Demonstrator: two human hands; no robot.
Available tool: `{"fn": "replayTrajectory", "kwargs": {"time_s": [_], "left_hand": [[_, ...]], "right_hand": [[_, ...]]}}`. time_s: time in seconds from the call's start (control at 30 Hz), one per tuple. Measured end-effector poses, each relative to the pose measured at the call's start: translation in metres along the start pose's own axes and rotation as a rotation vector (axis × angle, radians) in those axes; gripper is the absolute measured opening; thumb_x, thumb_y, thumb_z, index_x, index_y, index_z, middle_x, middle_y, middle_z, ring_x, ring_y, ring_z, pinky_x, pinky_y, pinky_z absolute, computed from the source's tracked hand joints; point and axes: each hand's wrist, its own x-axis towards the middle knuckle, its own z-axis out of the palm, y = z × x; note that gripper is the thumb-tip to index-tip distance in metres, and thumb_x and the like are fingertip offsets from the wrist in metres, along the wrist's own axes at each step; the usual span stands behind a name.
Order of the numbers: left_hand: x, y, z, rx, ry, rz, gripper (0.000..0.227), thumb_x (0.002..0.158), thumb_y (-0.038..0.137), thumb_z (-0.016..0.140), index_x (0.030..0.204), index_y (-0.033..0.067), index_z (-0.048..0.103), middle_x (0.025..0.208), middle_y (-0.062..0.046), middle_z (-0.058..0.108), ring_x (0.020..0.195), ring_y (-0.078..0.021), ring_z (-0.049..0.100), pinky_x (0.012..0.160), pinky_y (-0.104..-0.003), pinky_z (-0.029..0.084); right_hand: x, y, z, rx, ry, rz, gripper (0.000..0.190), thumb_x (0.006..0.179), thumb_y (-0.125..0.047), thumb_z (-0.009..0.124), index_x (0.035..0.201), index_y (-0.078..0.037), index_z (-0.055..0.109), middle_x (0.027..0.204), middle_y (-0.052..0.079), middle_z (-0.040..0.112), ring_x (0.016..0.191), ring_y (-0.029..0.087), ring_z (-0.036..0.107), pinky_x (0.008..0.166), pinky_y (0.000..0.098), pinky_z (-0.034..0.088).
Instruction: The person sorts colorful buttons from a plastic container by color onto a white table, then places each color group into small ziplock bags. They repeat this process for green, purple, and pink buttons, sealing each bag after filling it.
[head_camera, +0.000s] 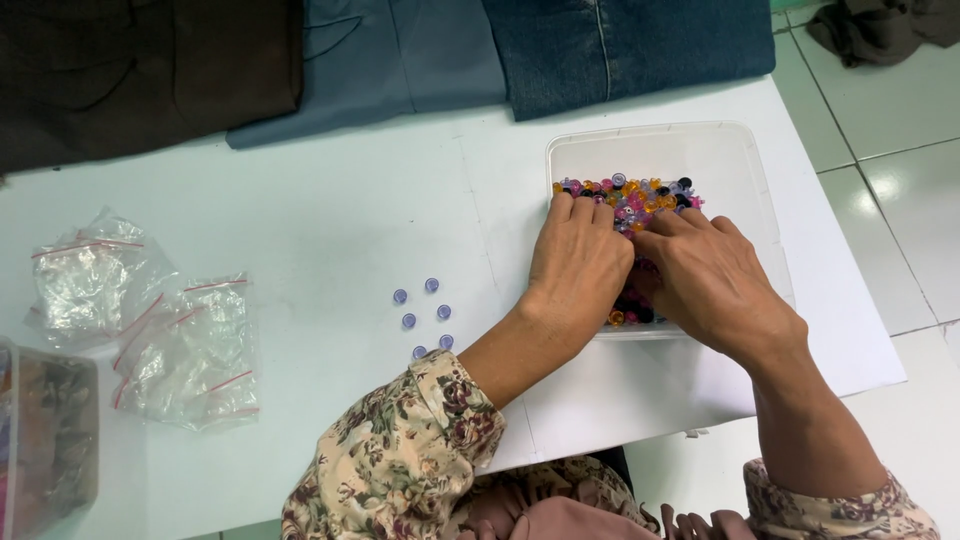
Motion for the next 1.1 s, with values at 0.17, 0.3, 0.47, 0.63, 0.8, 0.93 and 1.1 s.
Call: {"fn": "replayTrajectory", "kwargs": {"time_s": [0.17, 0.3, 0.47, 0.63, 0.8, 0.93, 1.1], "left_hand": [[-0.003, -0.001, 0.008, -0.004, 0.265, -0.040, 0.017, 0.086, 0.016, 0.070, 0.074, 0.0286, 0.070, 0.090, 0.002, 0.064, 0.088, -0.0209, 0.054, 0.086, -0.039, 0.039], [-0.011, -0.006, 0.004, -0.057, 0.579, -0.087, 0.019, 0.083, 0.008, 0.072, 0.071, 0.0222, 0.069, 0.083, 0.000, 0.063, 0.083, -0.0220, 0.054, 0.079, -0.037, 0.040], [-0.032, -0.027, -0.012, -0.155, 0.724, -0.105, 0.022, 0.079, -0.001, 0.071, 0.069, 0.0179, 0.066, 0.079, -0.001, 0.058, 0.078, -0.0235, 0.053, 0.074, -0.037, 0.039], [-0.085, -0.070, -0.036, -0.276, 0.727, -0.118, 0.021, 0.076, -0.007, 0.069, 0.072, 0.0142, 0.069, 0.084, -0.004, 0.063, 0.080, -0.0266, 0.057, 0.076, -0.039, 0.040], [-0.166, -0.115, -0.043, -0.543, 0.610, -0.140, 0.008, 0.090, 0.020, 0.078, 0.095, 0.0138, 0.074, 0.105, -0.004, 0.067, 0.094, -0.0249, 0.061, 0.080, -0.041, 0.037], [-0.215, -0.115, -0.014, -0.581, 0.542, -0.201, 0.011, 0.090, 0.020, 0.078, 0.098, 0.0145, 0.073, 0.108, -0.005, 0.067, 0.096, -0.0239, 0.062, 0.082, -0.040, 0.038], [-0.240, -0.096, 0.035, -0.632, 0.407, -0.287, 0.014, 0.091, 0.024, 0.075, 0.099, 0.0131, 0.074, 0.108, -0.003, 0.068, 0.098, -0.0233, 0.061, 0.082, -0.041, 0.038]], "right_hand": [[-0.002, 0.000, 0.000, 0.036, 0.095, -0.003, 0.011, 0.093, -0.028, 0.065, 0.094, -0.017, 0.069, 0.099, 0.002, 0.066, 0.095, 0.029, 0.060, 0.079, 0.0437, 0.047], [-0.005, 0.002, 0.004, 0.106, 0.300, -0.029, 0.030, 0.088, -0.025, 0.071, 0.115, -0.012, 0.073, 0.118, 0.007, 0.069, 0.100, 0.033, 0.063, 0.080, 0.0475, 0.049], [-0.006, -0.005, -0.009, 0.170, 0.411, 0.019, 0.019, 0.095, -0.024, 0.070, 0.112, -0.016, 0.075, 0.104, 0.007, 0.070, 0.095, 0.030, 0.065, 0.069, 0.0456, 0.052], [-0.014, -0.016, -0.020, 0.236, 0.438, 0.053, 0.020, 0.098, -0.025, 0.071, 0.114, -0.015, 0.076, 0.112, 0.007, 0.070, 0.101, 0.028, 0.067, 0.067, 0.0454, 0.051], [-0.034, -0.055, -0.031, 0.325, 0.609, -0.110, 0.020, 0.100, -0.011, 0.079, 0.116, 0.001, 0.076, 0.122, 0.018, 0.070, 0.120, 0.031, 0.067, 0.093, 0.0414, 0.053], [-0.046, -0.106, -0.036, 0.387, 0.625, -0.308, 0.020, 0.094, -0.004, 0.081, 0.112, 0.000, 0.073, 0.119, 0.018, 0.068, 0.110, 0.031, 0.066, 0.095, 0.0405, 0.055], [-0.040, -0.158, -0.007, 0.396, 0.505, -0.545, 0.021, 0.091, -0.013, 0.078, 0.106, -0.005, 0.065, 0.104, 0.014, 0.065, 0.082, 0.027, 0.062, 0.068, 0.0373, 0.050]]}}
